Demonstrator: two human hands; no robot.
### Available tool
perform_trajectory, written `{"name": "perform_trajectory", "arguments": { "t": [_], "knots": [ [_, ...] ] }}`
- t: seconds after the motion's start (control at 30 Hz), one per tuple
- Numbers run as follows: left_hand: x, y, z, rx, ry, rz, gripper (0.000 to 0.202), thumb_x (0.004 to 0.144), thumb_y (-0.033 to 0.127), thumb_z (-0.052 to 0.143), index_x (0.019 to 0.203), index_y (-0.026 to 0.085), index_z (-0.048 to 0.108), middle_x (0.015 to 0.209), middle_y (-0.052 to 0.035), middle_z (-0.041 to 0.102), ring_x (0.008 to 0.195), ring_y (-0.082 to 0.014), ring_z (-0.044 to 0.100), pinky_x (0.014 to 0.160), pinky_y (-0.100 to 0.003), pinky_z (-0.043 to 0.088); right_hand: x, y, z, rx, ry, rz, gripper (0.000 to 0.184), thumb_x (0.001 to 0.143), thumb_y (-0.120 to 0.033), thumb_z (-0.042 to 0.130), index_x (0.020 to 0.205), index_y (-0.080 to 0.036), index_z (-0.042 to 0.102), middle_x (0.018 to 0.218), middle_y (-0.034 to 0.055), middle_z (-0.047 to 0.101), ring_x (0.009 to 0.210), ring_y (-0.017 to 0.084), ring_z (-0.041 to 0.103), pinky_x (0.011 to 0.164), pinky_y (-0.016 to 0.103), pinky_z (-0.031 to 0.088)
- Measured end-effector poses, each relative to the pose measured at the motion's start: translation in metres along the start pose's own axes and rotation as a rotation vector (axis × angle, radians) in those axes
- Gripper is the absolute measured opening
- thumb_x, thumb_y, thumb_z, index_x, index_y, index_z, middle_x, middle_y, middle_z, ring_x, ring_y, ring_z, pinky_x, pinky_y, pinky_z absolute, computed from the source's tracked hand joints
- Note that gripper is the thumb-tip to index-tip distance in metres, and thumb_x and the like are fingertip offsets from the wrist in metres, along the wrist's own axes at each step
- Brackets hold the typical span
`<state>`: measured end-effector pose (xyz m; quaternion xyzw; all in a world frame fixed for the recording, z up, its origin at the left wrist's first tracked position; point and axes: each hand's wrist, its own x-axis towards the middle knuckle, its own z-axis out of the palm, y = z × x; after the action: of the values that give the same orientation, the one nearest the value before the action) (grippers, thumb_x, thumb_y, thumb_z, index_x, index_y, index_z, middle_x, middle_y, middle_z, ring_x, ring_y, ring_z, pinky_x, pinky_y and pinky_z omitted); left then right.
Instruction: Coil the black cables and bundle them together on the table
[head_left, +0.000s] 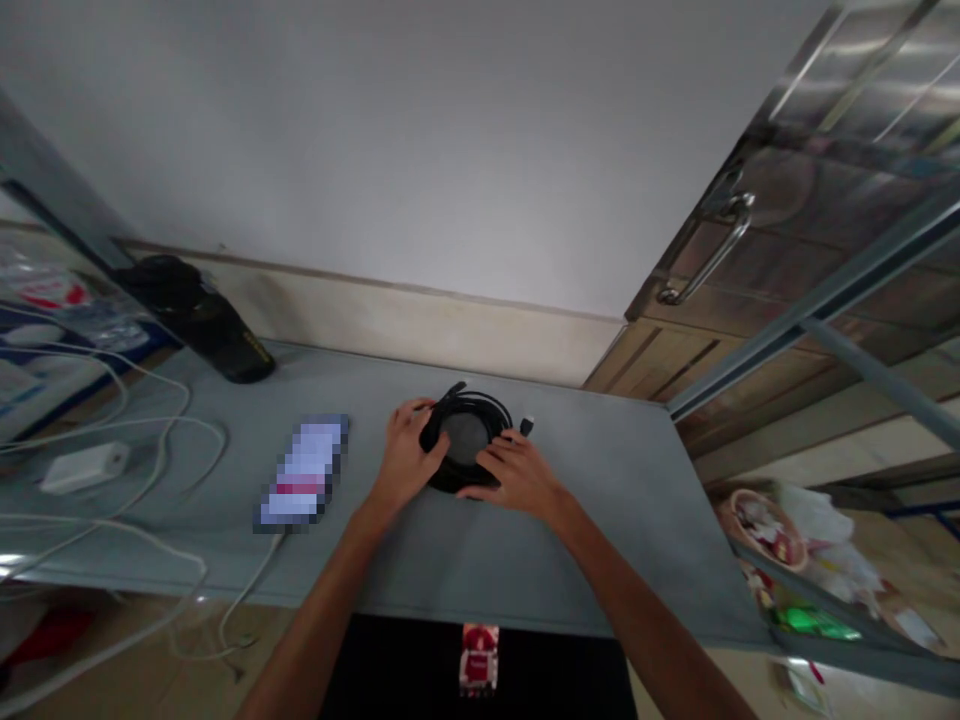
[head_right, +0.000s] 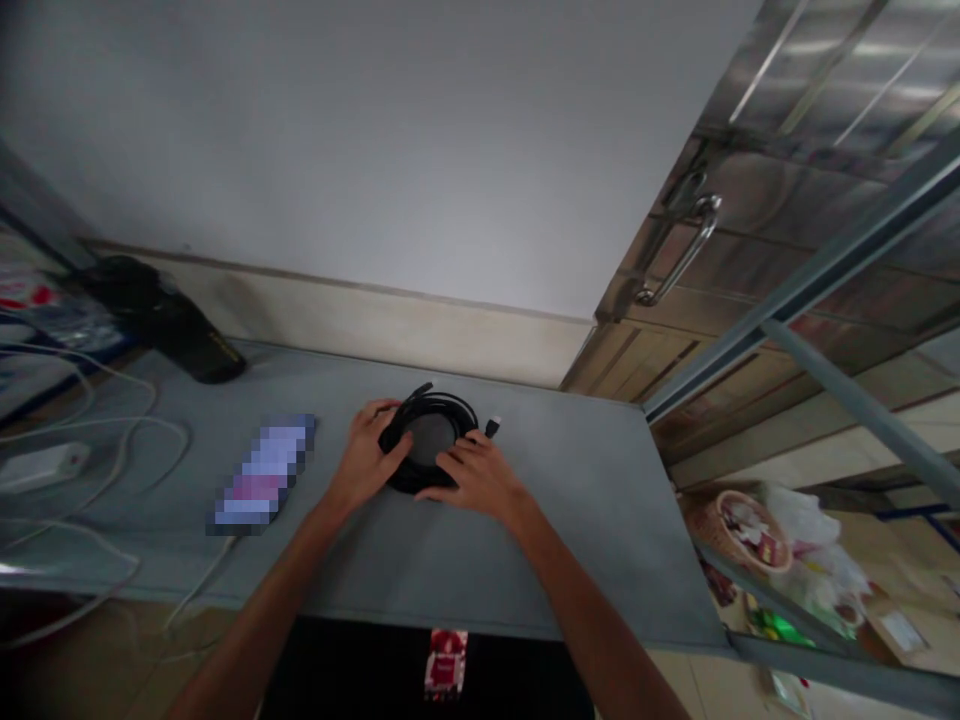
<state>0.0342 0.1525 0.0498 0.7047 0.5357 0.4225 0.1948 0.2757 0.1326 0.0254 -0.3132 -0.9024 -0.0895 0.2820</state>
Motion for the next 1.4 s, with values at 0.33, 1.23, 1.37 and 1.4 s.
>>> {"name": "perform_trajectory", "arguments": {
  "t": [0.33, 1.23, 1.37, 1.4],
  "knots": [
    [-0.008, -0.025, 0.013, 0.107, -0.046, 0.070, 0.051, 0.101, 0.031, 0.059, 0.151, 0.021, 0.061, 0.148, -0.0163, 0.071, 0.142, -0.0387, 0.064, 0.127, -0.062, 0.045, -0.006, 0.003, 0.009, 0.227, 0.023, 0.090, 0.095, 0.076, -0.102, 0.080, 0.118, -0.017, 0.074, 0.117, 0.0154, 0.071, 0.109, 0.033, 0.064, 0.101, 0.051, 0.056],
    [-0.009, -0.028, 0.007, 0.011, -0.202, 0.167, 0.064, 0.096, 0.041, 0.063, 0.157, 0.019, 0.063, 0.155, -0.0170, 0.067, 0.144, -0.0378, 0.065, 0.131, -0.060, 0.047, -0.017, 0.013, -0.010, 0.314, -0.111, 0.088, 0.026, 0.085, -0.041, 0.079, 0.093, -0.025, 0.060, 0.097, 0.0054, 0.069, 0.100, 0.028, 0.062, 0.111, 0.050, 0.047],
    [-0.010, -0.024, 0.010, 0.035, -0.197, 0.159, 0.059, 0.100, 0.046, 0.064, 0.153, 0.021, 0.066, 0.151, -0.0157, 0.070, 0.140, -0.0373, 0.067, 0.129, -0.059, 0.049, -0.020, 0.016, -0.011, 0.315, -0.096, 0.113, 0.049, 0.097, -0.070, 0.079, 0.084, -0.026, 0.060, 0.088, 0.0034, 0.069, 0.096, 0.026, 0.064, 0.107, 0.049, 0.048],
    [-0.011, -0.022, 0.011, 0.034, -0.197, 0.164, 0.057, 0.101, 0.047, 0.064, 0.152, 0.022, 0.067, 0.149, -0.0155, 0.070, 0.139, -0.0371, 0.067, 0.129, -0.059, 0.050, -0.021, 0.018, -0.011, 0.317, -0.099, 0.119, 0.053, 0.098, -0.073, 0.078, 0.081, -0.026, 0.060, 0.085, 0.0029, 0.069, 0.093, 0.026, 0.064, 0.104, 0.048, 0.048]
  ]
}}
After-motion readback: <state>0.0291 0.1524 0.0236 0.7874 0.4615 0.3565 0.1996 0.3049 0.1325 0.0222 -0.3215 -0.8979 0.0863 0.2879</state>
